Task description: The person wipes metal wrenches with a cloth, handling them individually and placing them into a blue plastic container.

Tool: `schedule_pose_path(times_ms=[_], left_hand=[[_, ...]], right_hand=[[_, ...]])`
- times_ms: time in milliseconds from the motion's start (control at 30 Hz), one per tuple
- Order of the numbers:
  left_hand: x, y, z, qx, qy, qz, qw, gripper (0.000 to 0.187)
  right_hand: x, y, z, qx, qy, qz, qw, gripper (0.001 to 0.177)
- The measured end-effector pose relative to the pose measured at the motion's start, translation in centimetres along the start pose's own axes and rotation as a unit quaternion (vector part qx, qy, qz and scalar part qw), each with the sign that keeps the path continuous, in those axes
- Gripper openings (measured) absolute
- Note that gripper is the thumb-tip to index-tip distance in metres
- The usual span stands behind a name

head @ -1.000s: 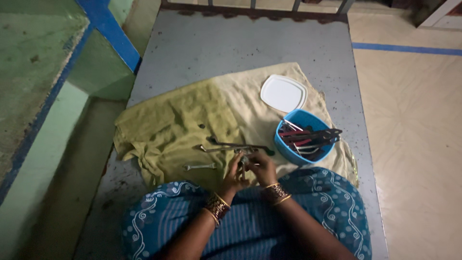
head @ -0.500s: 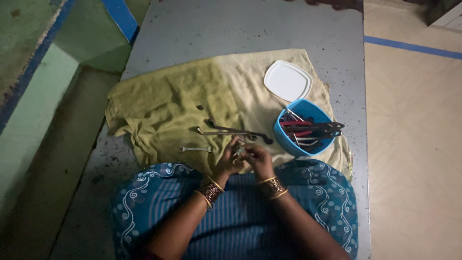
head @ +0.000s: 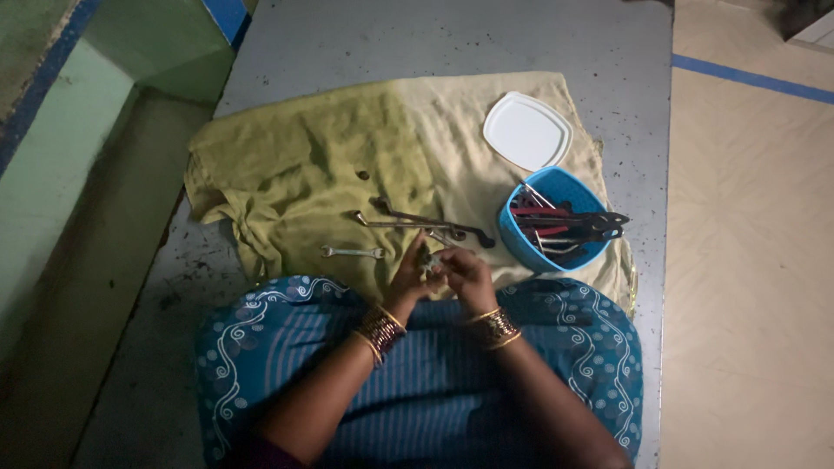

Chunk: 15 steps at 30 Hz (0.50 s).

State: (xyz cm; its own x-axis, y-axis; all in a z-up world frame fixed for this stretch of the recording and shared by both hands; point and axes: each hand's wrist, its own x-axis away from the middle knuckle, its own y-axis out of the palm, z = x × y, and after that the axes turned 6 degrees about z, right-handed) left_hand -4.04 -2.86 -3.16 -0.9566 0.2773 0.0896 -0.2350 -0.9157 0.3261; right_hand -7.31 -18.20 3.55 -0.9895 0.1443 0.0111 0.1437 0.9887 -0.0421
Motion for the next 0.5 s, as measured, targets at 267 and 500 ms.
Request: schedule_pose_path(times_ms=[267, 500], left_hand=[[0.4, 0.0, 0.8, -0.022, -0.003, 0.043, 0.999, 0.118], [1.9, 1.0, 3.9, -0.108, 0.023, -0.101, 0.989, 0.124]], right_hand=[[0.8, -0.2, -0.1, -0.166, 0.022, -0.057, 0.984, 0.024], [-1.9, -1.6, 5.1, 0.018, 0.033, 0.081, 0.996, 0.02]])
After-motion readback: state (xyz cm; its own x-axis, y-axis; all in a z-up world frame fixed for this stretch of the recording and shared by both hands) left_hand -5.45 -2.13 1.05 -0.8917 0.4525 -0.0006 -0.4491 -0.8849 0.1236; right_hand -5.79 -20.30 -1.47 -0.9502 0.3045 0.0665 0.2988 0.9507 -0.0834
